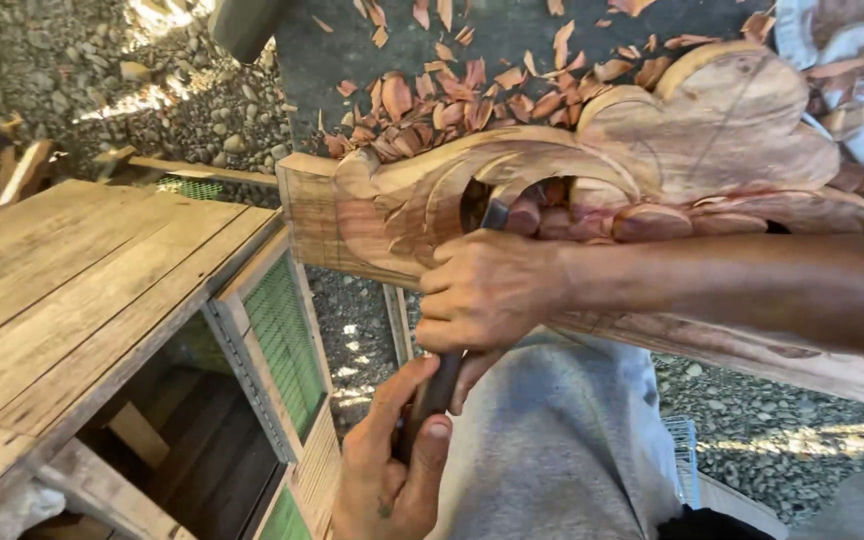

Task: The person is carving an intricate floral pattern into a wooden panel using various chisels and a hammer.

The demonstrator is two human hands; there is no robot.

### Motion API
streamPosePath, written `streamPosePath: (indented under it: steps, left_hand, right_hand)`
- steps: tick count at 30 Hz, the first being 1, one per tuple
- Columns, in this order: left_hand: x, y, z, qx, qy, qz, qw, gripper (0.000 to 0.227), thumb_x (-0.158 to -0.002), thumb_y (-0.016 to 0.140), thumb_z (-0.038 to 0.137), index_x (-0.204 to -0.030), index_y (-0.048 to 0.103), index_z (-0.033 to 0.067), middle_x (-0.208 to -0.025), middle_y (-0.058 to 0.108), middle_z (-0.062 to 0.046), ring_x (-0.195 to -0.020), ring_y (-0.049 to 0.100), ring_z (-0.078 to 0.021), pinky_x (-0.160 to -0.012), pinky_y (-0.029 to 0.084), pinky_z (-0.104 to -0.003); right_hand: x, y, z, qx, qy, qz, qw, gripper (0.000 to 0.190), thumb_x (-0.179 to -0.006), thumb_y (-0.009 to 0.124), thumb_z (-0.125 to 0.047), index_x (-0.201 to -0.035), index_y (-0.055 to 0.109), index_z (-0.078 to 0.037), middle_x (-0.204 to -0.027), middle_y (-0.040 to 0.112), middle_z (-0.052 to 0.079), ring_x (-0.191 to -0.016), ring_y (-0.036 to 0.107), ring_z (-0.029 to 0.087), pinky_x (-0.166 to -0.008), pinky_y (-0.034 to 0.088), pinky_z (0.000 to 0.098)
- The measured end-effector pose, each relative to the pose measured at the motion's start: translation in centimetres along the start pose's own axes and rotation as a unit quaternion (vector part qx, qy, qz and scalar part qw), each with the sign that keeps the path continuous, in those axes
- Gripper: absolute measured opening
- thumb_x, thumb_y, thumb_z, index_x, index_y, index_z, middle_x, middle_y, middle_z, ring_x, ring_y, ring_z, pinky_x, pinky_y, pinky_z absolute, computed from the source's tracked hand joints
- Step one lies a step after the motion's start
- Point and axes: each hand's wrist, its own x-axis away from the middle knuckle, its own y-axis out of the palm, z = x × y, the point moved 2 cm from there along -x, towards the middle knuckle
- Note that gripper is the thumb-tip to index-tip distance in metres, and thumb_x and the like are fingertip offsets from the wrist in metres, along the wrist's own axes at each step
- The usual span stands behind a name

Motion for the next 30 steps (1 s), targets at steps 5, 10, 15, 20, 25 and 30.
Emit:
streamPosePath:
  steps: [5,10,15,20,25,30]
  left_hand:
    - [0.1,1.4,2.4,-0.094,-0.008,0.062,0.994,0.036,-0.097,0.063,0.006,-0.131,0.061,-0.0051,-0.101,0.076,-0.017,-0.091,0.074,-0.0194,-0.082,0.056,-0.030]
    - [-0.7,1.3,2.3,-0.152,-0.079,0.084,0.982,0.035,-0.090,0.066,0.004,-0.125,0.068,-0.0004,-0.082,0.074,-0.013,-0.069,0.072,-0.0141,-0.061,0.055,-0.027]
    - [-1.8,-0.6,1.2,-0.140,-0.025,0.056,0.988,0.031,-0.089,0.068,0.003,-0.120,0.069,-0.0015,-0.081,0.073,-0.012,-0.067,0.075,-0.0173,-0.061,0.056,-0.027]
    - [-3.2,-2.6,-0.6,-0.132,0.013,0.009,0.991,0.028,-0.088,0.069,0.002,-0.116,0.068,-0.0022,-0.075,0.069,-0.012,-0.059,0.072,-0.0193,-0.054,0.054,-0.029]
    - [-4.9,-4.0,-1.9,-0.110,0.071,-0.055,0.990,0.029,-0.087,0.068,0.000,-0.116,0.067,-0.0034,-0.075,0.066,-0.012,-0.055,0.066,-0.0196,-0.050,0.049,-0.030]
    - [-8.5,-6.3,-4.1,-0.066,0.049,-0.110,0.991,0.024,-0.089,0.069,0.004,-0.112,0.068,-0.0020,-0.074,0.069,-0.010,-0.054,0.066,-0.0179,-0.050,0.049,-0.030]
  right_hand:
    - [0.0,-0.6,-0.1,-0.057,-0.016,0.061,0.996,0.056,-0.085,0.069,-0.067,-0.078,0.054,-0.014,-0.070,0.053,0.000,-0.069,0.059,0.021,-0.056,0.043,0.0376]
    - [0.3,-0.3,0.1,-0.069,0.004,0.062,0.996,0.057,-0.082,0.069,-0.068,-0.078,0.053,-0.014,-0.071,0.054,0.000,-0.070,0.060,0.021,-0.057,0.044,0.0376]
    - [-0.1,0.1,0.4,-0.062,0.023,0.039,0.997,0.055,-0.086,0.066,-0.067,-0.080,0.055,-0.014,-0.071,0.055,0.000,-0.070,0.060,0.021,-0.059,0.045,0.0367]
    - [-0.5,0.6,0.5,-0.043,0.056,0.002,0.998,0.055,-0.089,0.063,-0.067,-0.081,0.056,-0.013,-0.071,0.057,0.001,-0.069,0.061,0.021,-0.059,0.046,0.0362]
    - [-0.7,1.2,0.6,-0.011,0.088,-0.020,0.996,0.051,-0.089,0.060,-0.063,-0.082,0.056,-0.012,-0.072,0.058,0.000,-0.071,0.063,0.019,-0.061,0.046,0.0350]
    - [-0.7,1.0,1.1,0.026,0.148,-0.037,0.988,0.047,-0.093,0.056,-0.058,-0.083,0.057,-0.012,-0.071,0.059,0.001,-0.069,0.062,0.019,-0.062,0.046,0.0339]
